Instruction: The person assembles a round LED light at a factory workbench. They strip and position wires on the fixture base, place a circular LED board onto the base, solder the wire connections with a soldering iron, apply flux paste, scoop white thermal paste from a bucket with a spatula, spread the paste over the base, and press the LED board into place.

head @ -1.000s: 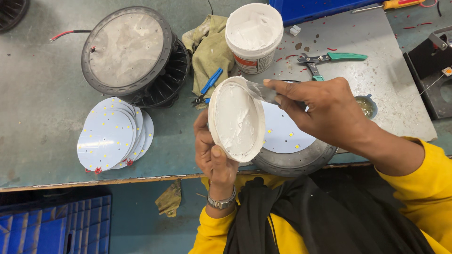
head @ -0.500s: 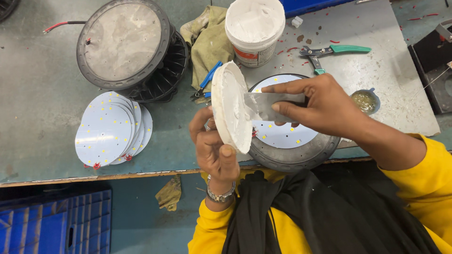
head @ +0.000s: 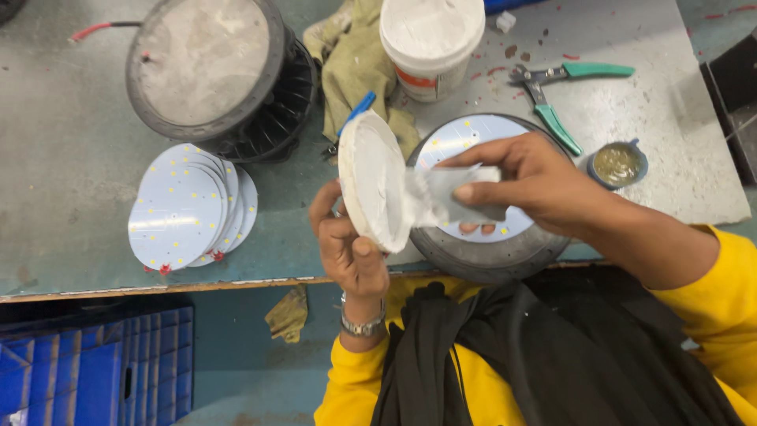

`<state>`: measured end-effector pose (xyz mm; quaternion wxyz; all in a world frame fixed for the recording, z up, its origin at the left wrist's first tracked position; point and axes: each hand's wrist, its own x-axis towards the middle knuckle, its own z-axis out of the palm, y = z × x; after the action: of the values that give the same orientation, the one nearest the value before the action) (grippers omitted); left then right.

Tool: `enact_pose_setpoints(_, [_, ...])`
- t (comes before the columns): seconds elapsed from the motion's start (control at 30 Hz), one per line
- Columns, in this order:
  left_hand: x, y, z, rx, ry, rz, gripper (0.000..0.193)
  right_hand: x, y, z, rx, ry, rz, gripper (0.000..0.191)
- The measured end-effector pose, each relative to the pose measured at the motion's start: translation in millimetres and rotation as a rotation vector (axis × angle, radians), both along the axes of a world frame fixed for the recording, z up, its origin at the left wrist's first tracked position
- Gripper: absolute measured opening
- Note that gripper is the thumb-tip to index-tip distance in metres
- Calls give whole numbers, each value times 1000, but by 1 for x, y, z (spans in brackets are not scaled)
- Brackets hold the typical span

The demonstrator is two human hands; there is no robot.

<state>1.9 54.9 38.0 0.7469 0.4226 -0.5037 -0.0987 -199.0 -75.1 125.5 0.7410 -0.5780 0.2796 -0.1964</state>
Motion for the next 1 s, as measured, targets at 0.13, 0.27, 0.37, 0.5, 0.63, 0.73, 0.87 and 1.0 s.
enact_pose_setpoints(0.13, [4, -2, -6, -21, 222, -175, 45, -5, -10, 24, -639, 94, -205, 34])
enact_pose_setpoints(0.27, [-1, -2, -8, 14, 276, -265, 47, 0, -4, 40, -1240, 210, -262, 28])
enact_pose_setpoints(0.37, [-7, -3, -8, 18, 238, -249, 46, 7, 0, 47, -1456, 236, -282, 19])
enact_pose_setpoints(0.5, [-14, -5, -5, 40, 188, -225, 47, 13, 3, 51, -1542, 259, -323, 16])
enact_pose_setpoints(0.63, [-20, -6, -3, 33, 72, -124, 46, 22, 3, 45, -1461, 190, -363, 17])
enact_pose_setpoints(0.73, [-24, -7, -2, 38, 58, -117, 44, 28, 3, 38, -1285, 129, -363, 16])
enact_pose_setpoints(0.87, [-24, -7, -1, 67, 1, -121, 44, 28, 3, 35, -1007, 173, -315, 18])
enact_pose_setpoints(1.0, [-20, -7, -1, 100, -32, -107, 45, 24, 4, 38, -1023, 214, -255, 17])
